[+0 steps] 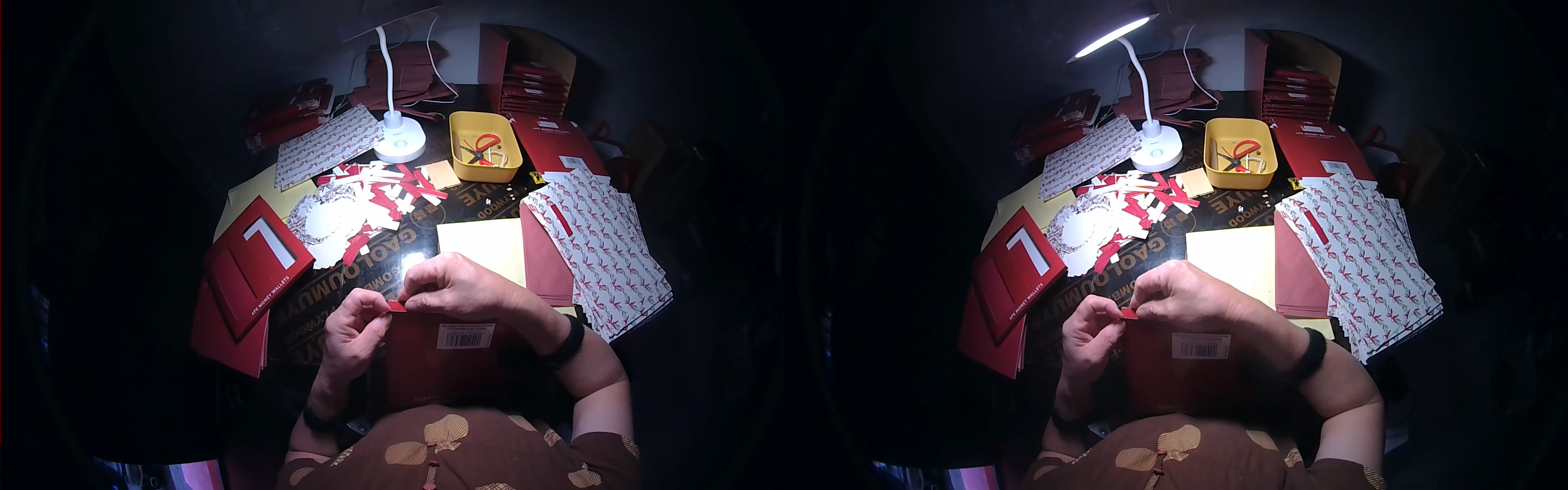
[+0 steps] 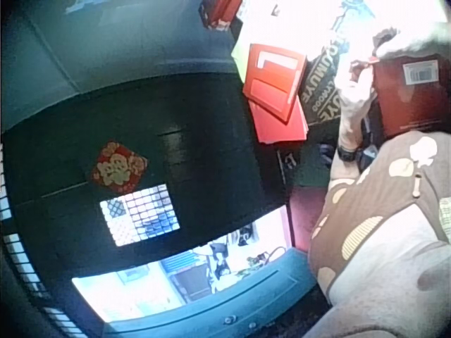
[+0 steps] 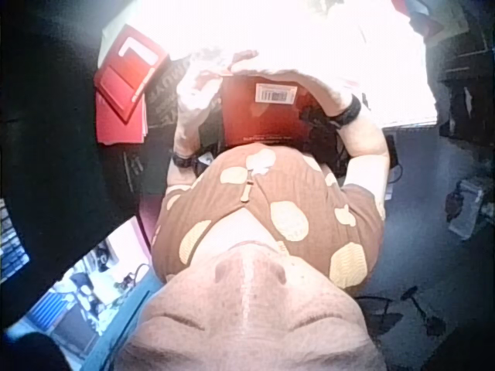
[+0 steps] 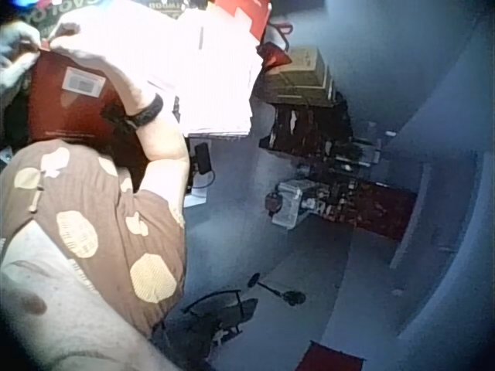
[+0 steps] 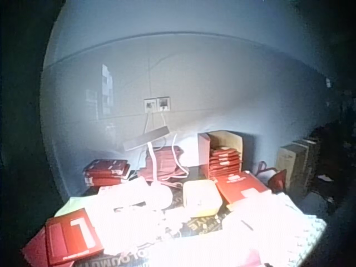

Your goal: The person assembles red cardboard folders by hand, folding the flaps inward and securing them to form a pocketed wallet or folder.

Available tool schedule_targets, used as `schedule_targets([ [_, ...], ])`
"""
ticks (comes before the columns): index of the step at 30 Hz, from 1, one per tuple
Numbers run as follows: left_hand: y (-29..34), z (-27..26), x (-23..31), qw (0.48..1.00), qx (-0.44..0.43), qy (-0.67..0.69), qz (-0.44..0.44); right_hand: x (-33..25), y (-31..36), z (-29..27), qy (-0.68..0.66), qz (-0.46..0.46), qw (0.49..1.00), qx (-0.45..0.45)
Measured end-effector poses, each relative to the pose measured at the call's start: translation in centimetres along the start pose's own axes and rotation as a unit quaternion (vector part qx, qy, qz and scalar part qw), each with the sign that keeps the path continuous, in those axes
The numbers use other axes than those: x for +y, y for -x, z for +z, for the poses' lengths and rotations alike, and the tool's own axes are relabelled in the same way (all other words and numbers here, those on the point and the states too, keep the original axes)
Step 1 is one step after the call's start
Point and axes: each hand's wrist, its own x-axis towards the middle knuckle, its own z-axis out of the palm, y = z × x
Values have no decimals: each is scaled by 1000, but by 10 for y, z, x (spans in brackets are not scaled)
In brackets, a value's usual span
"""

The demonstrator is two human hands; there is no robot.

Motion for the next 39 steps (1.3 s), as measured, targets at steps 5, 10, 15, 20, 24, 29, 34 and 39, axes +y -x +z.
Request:
schedule_targets([
  [5,-2,-2,-2,1000,-10,-8,19,-4,-2,0,28,-3,1000,3],
  [10,-2,-1,-1,1000,2,2,15,2,-4,2,12,3,1000,10],
  [15,-1,-2,-2,1000,4,20,6,2,-5,-1,-18,11,1000,11],
  [20,-1,-1,-1,1000,3,13,10,1,-6,0,1,27,1000,-11],
  [24,0,-2,-1,999,7,31,-26,3,-7,0,16,28,999,-1],
  [29,-1,-1,-1,999,12,29,-28,3,-7,0,-7,47,999,-7],
  [34,-1,-3,-3,1000,10,13,-15,5,-8,-1,2,30,1000,-9],
  [39,-1,-2,-1,1000,7,25,-7,3,-7,0,24,20,999,-14],
])
